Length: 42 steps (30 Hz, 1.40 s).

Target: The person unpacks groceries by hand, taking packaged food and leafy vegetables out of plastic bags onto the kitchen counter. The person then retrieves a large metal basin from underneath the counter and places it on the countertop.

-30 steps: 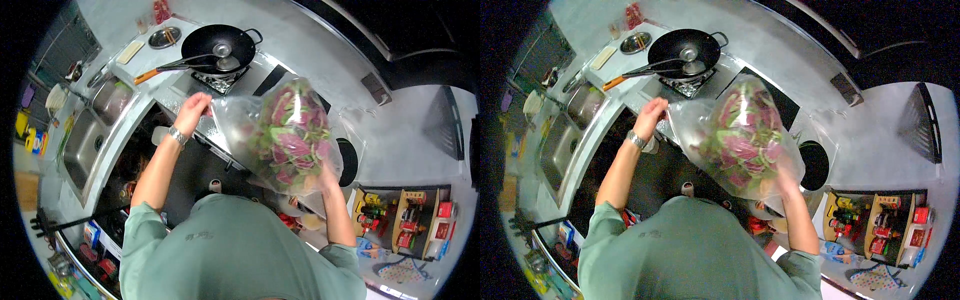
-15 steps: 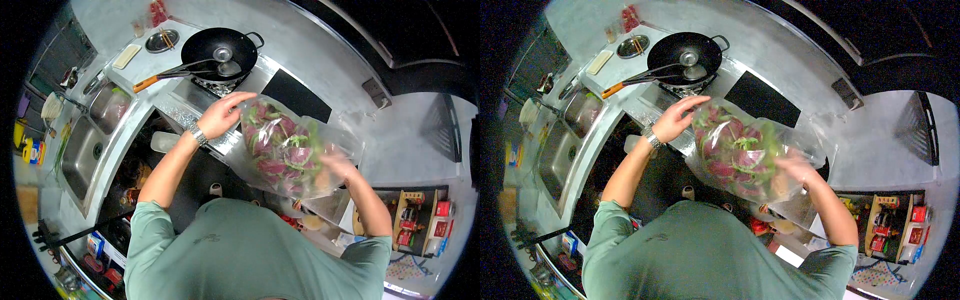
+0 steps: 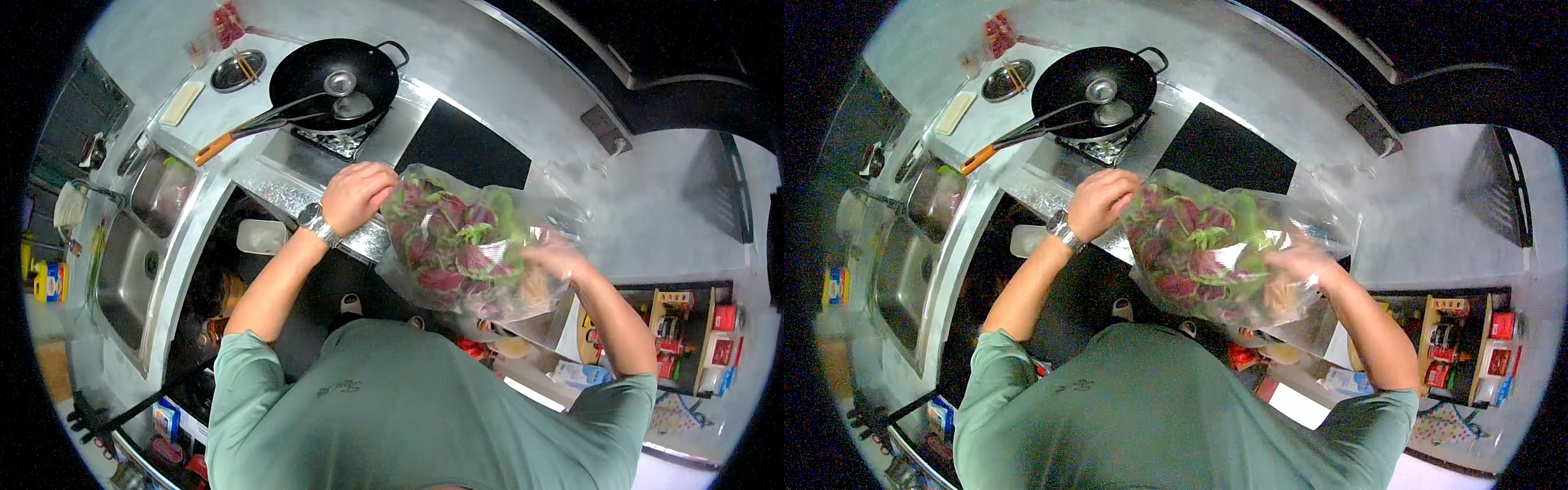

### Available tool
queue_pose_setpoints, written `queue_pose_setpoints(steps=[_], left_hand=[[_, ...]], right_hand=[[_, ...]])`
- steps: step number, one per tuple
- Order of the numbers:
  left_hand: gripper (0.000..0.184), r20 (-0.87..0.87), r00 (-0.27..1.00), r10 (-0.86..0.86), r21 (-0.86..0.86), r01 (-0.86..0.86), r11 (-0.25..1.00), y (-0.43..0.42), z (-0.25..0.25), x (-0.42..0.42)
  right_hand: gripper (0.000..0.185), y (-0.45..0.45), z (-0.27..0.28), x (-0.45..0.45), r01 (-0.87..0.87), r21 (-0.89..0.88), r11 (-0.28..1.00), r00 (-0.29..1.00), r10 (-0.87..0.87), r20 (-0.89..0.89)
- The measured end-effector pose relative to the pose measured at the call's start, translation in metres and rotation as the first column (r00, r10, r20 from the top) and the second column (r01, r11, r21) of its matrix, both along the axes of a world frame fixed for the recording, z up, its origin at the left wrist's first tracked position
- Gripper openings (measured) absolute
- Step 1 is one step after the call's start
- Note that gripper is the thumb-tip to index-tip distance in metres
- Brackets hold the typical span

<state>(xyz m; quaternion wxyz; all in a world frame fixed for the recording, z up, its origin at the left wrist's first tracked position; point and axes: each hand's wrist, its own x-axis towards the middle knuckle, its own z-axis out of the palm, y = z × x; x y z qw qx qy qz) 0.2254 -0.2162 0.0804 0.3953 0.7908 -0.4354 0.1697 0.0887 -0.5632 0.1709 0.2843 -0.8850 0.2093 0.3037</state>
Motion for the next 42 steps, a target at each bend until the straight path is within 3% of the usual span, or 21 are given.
queue_pose_setpoints(steps=[2,4,5,7,11,14,16,17,18,20,21,27,30,32,34,36,38,39,40,42], left_hand=[[0.012,0.013,1.000,-0.005,-0.018,0.006,1.000,-0.003,-0.001,-0.002],[0.009,-0.088,0.995,0.039,-0.038,-0.042,0.998,-0.004,-0.001,-0.005],[0.009,-0.087,0.996,0.036,-0.038,-0.039,0.999,-0.004,-0.004,-0.005],[0.007,-0.131,0.984,0.119,-0.089,-0.131,0.987,-0.003,-0.013,-0.005],[0.007,-0.329,0.926,0.185,-0.098,-0.228,0.969,0.003,-0.025,-0.006],[0.007,-0.312,0.922,0.227,-0.137,-0.281,0.950,0.010,-0.035,-0.005],[0.008,-0.274,0.929,0.250,-0.142,-0.296,0.944,0.016,-0.037,-0.007],[0.008,-0.274,0.925,0.264,-0.140,-0.310,0.941,0.019,-0.038,-0.009],[0.008,-0.273,0.922,0.274,-0.140,-0.320,0.937,0.021,-0.040,-0.010],[0.009,-0.291,0.907,0.304,-0.080,-0.340,0.937,0.028,-0.047,-0.015],[0.010,-0.267,0.910,0.318,-0.068,-0.347,0.935,0.032,-0.053,-0.017],[0.010,-0.335,0.899,0.282,-0.034,-0.311,0.950,0.039,-0.068,-0.030],[0.017,-0.365,0.888,0.282,-0.159,-0.357,0.920,0.023,-0.059,-0.036],[0.029,-0.425,0.843,0.330,-0.260,-0.462,0.848,0.011,-0.040,-0.051],[0.051,-0.366,0.886,0.284,-0.316,-0.405,0.858,0.003,-0.045,-0.069],[0.063,-0.461,0.869,0.178,-0.346,-0.361,0.866,-0.011,-0.058,-0.095],[0.068,-0.797,0.601,-0.052,-0.307,-0.330,0.893,-0.016,-0.088,-0.121],[0.067,-0.910,0.361,-0.206,-0.342,-0.370,0.864,-0.023,-0.100,-0.127],[0.067,-0.931,0.089,-0.353,-0.356,-0.426,0.832,-0.028,-0.104,-0.135],[0.065,-0.833,-0.070,-0.548,-0.496,-0.343,0.798,-0.041,-0.102,-0.142]], right_hand=[[0.096,-0.006,-0.005,-0.005,-0.046,-0.048,0.998,0.999,0.047,0.025],[0.070,-0.009,-0.013,-0.008,-0.015,-0.008,1.000,0.988,0.016,0.152],[0.070,-0.010,-0.010,-0.011,-0.012,-0.007,1.000,0.988,0.013,0.153],[0.075,0.023,0.029,-0.010,0.177,0.042,0.983,0.984,-0.178,0.009],[0.080,0.029,0.045,-0.010,0.179,0.115,0.977,0.983,-0.181,0.008],[0.081,0.007,0.030,-0.012,0.161,0.182,0.970,0.986,-0.164,0.004],[0.078,0.003,0.029,-0.015,0.129,0.260,0.957,0.977,-0.167,0.130],[0.067,0.008,0.030,-0.015,0.116,0.292,0.949,0.960,-0.182,0.212],[0.067,0.009,0.033,-0.013,0.125,0.289,0.949,0.957,-0.193,0.218],[0.049,0.005,0.040,-0.009,0.056,0.223,0.973,0.978,-0.098,0.182],[0.047,0.000,0.036,-0.012,0.054,0.227,0.972,0.955,-0.116,0.272],[0.046,-0.012,0.034,-0.003,0.125,0.209,0.970,0.931,-0.188,0.314],[0.048,-0.014,0.015,0.003,0.222,0.231,0.947,0.914,-0.285,0.290],[0.043,-0.021,-0.009,0.003,0.199,0.317,0.927,0.862,-0.320,0.393],[0.036,-0.012,-0.008,0.004,0.320,0.560,0.764,0.815,-0.523,0.248],[0.030,-0.011,-0.017,0.004,0.363,0.573,0.735,0.783,-0.574,0.240],[0.028,-0.007,-0.021,0.000,0.364,0.733,0.574,0.735,-0.661,0.152],[0.025,-0.009,-0.033,0.000,0.354,0.774,0.525,0.719,-0.682,0.133],[0.025,-0.003,-0.033,-0.003,0.363,0.776,0.515,0.717,-0.687,0.120],[0.022,0.012,-0.031,-0.004,0.412,0.819,0.400,0.657,-0.753,0.037]])
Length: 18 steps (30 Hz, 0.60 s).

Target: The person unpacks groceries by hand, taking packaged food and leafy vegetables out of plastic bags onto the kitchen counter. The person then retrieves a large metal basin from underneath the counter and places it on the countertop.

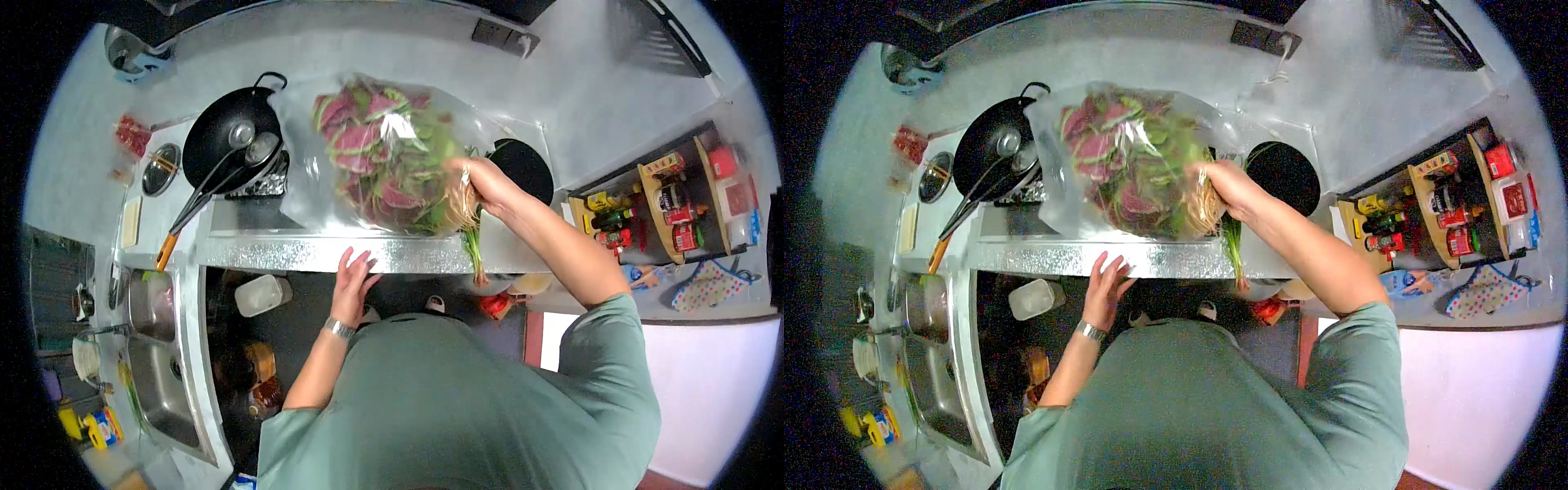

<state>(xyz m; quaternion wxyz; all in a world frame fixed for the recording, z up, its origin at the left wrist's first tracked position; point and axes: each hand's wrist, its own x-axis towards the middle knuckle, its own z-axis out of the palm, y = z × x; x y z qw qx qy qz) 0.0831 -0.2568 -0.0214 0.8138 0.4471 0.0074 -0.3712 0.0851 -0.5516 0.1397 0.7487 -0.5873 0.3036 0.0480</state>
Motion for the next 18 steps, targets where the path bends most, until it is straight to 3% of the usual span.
queue_pose_setpoints(steps=[2,4,7,8,10,11,13,18], left_hand=[[0.062,-0.049,0.999,-0.001,-0.145,-0.006,0.989,-0.014,0.007,0.007],[0.063,-0.217,0.972,0.095,-0.251,-0.149,0.956,-0.024,0.017,0.027],[0.053,-0.258,0.943,0.210,-0.253,-0.275,0.927,-0.016,0.019,0.063],[0.039,-0.214,0.905,0.367,-0.066,-0.389,0.919,-0.018,0.029,0.065],[0.027,-0.048,0.883,0.467,0.110,-0.460,0.881,-0.012,0.009,0.080],[0.027,-0.045,0.887,0.460,0.112,-0.453,0.885,-0.006,0.002,0.084],[0.020,0.214,0.854,0.474,0.166,-0.510,0.844,0.003,-0.001,0.090],[0.017,0.288,0.749,0.596,0.096,-0.642,0.760,0.024,0.016,0.118]], right_hand=[[0.022,0.008,-0.013,-0.002,0.022,0.048,0.999,1.000,-0.022,0.007],[0.022,0.018,-0.020,-0.003,0.062,0.121,0.991,0.998,-0.064,0.013],[0.021,0.031,-0.017,-0.009,0.070,0.142,0.987,0.997,-0.071,0.005],[0.019,0.032,-0.018,-0.012,0.066,0.138,0.988,0.998,-0.067,0.003],[0.019,0.028,-0.027,-0.013,0.043,0.146,0.988,0.999,-0.044,0.002],[0.018,0.025,-0.030,-0.014,0.018,0.149,0.989,1.000,-0.018,0.004],[0.017,0.023,-0.026,-0.016,0.030,0.144,0.989,0.999,-0.034,0.022],[0.017,0.017,-0.011,-0.018,0.000,0.043,0.999,1.000,-0.001,0.008]])
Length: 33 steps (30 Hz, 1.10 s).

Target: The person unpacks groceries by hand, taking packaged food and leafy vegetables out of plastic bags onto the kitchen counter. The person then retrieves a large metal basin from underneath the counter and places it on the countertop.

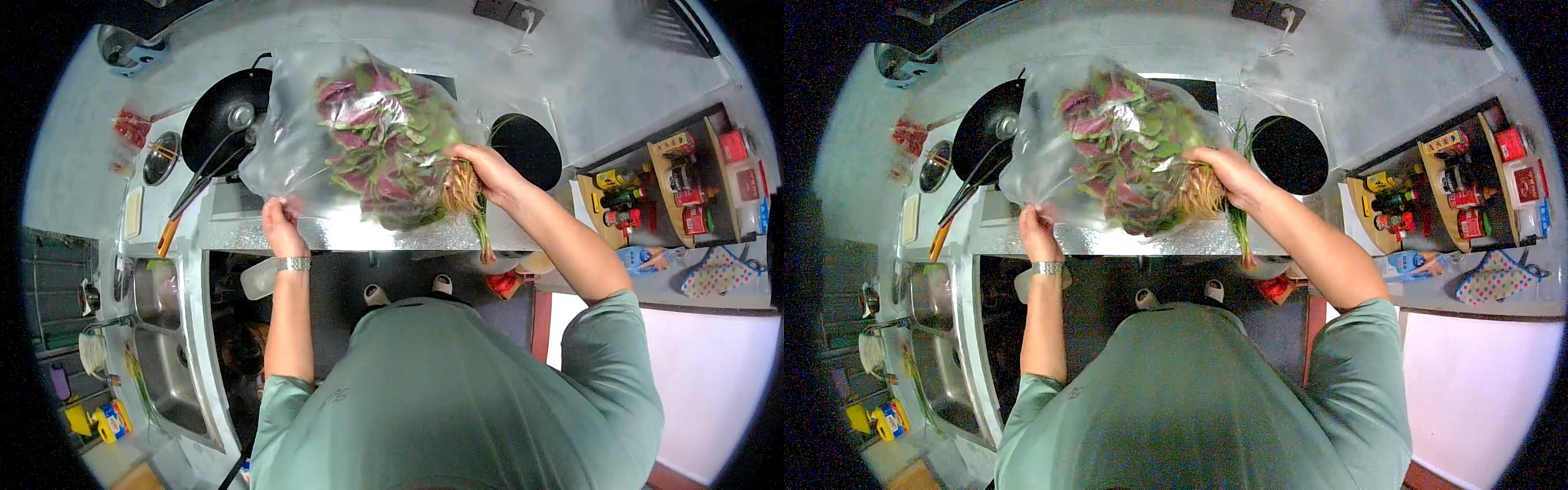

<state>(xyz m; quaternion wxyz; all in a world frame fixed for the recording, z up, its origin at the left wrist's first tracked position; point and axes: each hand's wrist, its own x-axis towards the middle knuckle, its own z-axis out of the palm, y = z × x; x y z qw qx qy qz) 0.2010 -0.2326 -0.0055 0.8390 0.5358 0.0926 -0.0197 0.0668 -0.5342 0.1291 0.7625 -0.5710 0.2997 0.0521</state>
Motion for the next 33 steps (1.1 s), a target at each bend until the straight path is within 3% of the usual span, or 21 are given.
queue_pose_setpoints(steps=[6,10,12,14,15,16,18,19,21,22,24,25,26,28,29,30,32,33], left_hand=[[0.017,0.104,0.992,0.065,0.033,-0.069,0.997,0.021,0.016,0.035],[0.014,-0.016,0.997,-0.080,0.169,0.082,0.982,0.030,0.008,0.029],[0.012,-0.001,0.997,-0.071,0.191,0.070,0.979,0.036,0.012,0.023],[0.026,0.023,0.999,-0.049,0.230,0.043,0.972,0.040,0.015,0.019],[0.044,0.094,0.993,-0.071,0.264,0.044,0.964,0.043,0.022,0.020],[0.044,0.094,0.993,-0.068,0.261,0.041,0.964,0.041,0.029,0.022],[0.052,0.440,0.869,-0.225,0.529,-0.049,0.847,0.039,0.055,0.027],[0.054,0.436,0.859,-0.269,0.574,-0.035,0.818,0.034,0.074,0.025],[0.057,0.397,0.838,-0.374,0.618,0.056,0.784,0.029,0.099,0.036],[0.061,0.426,0.800,-0.422,0.631,0.071,0.773,0.028,0.096,0.050],[0.062,0.462,0.751,-0.471,0.670,0.053,0.741,0.022,0.086,0.070],[0.064,0.388,0.768,-0.510,0.592,0.216,0.776,0.021,0.082,0.077],[0.057,0.350,0.810,-0.470,0.562,0.220,0.798,0.020,0.076,0.077],[0.043,0.285,0.784,-0.552,0.589,0.311,0.746,0.023,0.066,0.076],[0.026,0.259,0.817,-0.515,0.557,0.310,0.771,0.026,0.051,0.080],[0.026,0.259,0.811,-0.524,0.554,0.319,0.768,0.029,0.040,0.079],[0.021,0.335,0.896,-0.292,0.422,0.135,0.897,0.035,0.024,0.076],[0.021,0.337,0.895,-0.294,0.418,0.138,0.898,0.041,0.017,0.075]], right_hand=[[0.025,-0.011,-0.005,0.000,-0.125,-0.070,0.990,0.992,0.124,-0.015],[0.032,-0.015,0.003,0.004,-0.159,-0.140,0.977,0.987,0.153,-0.053],[0.033,-0.020,0.000,0.005,-0.196,-0.145,0.970,0.981,0.193,-0.034],[0.033,-0.025,0.001,0.007,-0.216,-0.161,0.963,0.976,0.211,-0.047],[0.033,-0.026,0.001,0.008,-0.238,-0.176,0.955,0.971,0.230,-0.062],[0.033,-0.027,0.004,0.009,-0.241,-0.179,0.954,0.970,0.233,-0.062],[0.039,-0.025,0.012,0.011,-0.256,-0.302,0.918,0.966,0.233,-0.109],[0.039,-0.025,0.015,0.013,-0.265,-0.305,0.915,0.964,0.242,-0.109],[0.049,-0.027,0.020,0.016,-0.340,-0.481,0.808,0.941,0.286,-0.183],[0.049,-0.029,0.021,0.017,-0.343,-0.486,0.804,0.939,0.293,-0.178],[0.058,-0.030,0.025,0.021,-0.431,-0.634,0.642,0.897,0.383,-0.222],[0.062,-0.030,0.031,0.022,-0.487,-0.655,0.578,0.868,0.404,-0.289],[0.062,-0.029,0.038,0.022,-0.481,-0.659,0.578,0.871,0.402,-0.283],[0.065,-0.023,0.051,0.020,-0.516,-0.757,0.400,0.838,0.420,-0.349],[0.065,-0.021,0.056,0.019,-0.521,-0.773,0.363,0.824,0.450,-0.344],[0.065,-0.019,0.062,0.016,-0.517,-0.773,0.367,0.829,0.440,-0.346],[0.052,-0.015,0.077,0.014,-0.583,-0.746,0.322,0.796,0.412,-0.444],[0.052,-0.016,0.083,0.011,-0.582,-0.747,0.321,0.797,0.408,-0.445]])
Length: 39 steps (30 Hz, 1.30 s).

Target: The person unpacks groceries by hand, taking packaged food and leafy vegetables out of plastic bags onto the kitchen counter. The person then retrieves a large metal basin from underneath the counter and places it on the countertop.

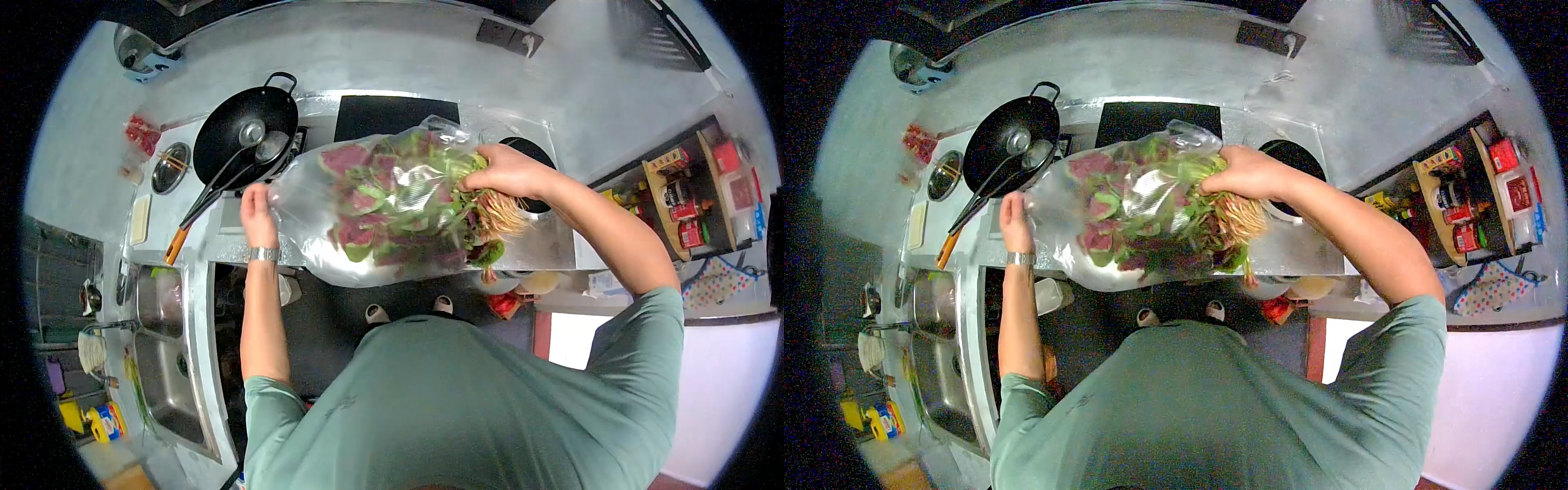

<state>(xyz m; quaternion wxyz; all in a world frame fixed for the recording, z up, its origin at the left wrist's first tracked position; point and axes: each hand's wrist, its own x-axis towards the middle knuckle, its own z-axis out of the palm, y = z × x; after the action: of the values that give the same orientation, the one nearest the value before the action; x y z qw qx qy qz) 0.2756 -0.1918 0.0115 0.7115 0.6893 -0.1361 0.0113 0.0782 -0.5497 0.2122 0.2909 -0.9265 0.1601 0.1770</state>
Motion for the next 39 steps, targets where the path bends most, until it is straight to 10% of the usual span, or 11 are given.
queue_pose_setpoints(steps=[5,15,18,22,30,39], left_hand=[[0.018,-0.107,0.935,0.337,-0.081,-0.346,0.935,0.018,-0.021,-0.031],[0.014,-0.397,0.911,0.111,0.037,-0.106,0.994,0.040,-0.074,-0.104],[0.015,0.102,0.965,0.242,0.241,-0.260,0.935,0.025,-0.010,-0.099],[0.012,0.658,0.743,-0.120,0.363,-0.173,0.916,-0.034,0.138,-0.118],[0.023,0.692,0.547,-0.471,0.640,-0.165,0.750,-0.121,0.175,-0.114],[0.008,0.512,0.802,-0.307,0.533,-0.016,0.846,-0.120,0.133,-0.099]], right_hand=[[0.051,-0.018,0.009,-0.023,0.079,0.079,0.994,0.993,-0.086,0.081],[0.050,-0.025,-0.003,-0.052,0.168,0.158,0.973,0.947,-0.204,0.249],[0.061,-0.012,0.004,-0.046,0.127,-0.158,0.979,0.977,-0.096,0.189],[0.061,0.008,0.010,-0.034,0.081,-0.204,0.976,0.985,-0.047,0.164],[0.060,0.031,0.007,-0.019,-0.010,-0.298,0.954,0.982,0.065,0.176],[0.055,0.026,-0.005,-0.019,-0.049,-0.334,0.941,0.974,0.119,0.194]])
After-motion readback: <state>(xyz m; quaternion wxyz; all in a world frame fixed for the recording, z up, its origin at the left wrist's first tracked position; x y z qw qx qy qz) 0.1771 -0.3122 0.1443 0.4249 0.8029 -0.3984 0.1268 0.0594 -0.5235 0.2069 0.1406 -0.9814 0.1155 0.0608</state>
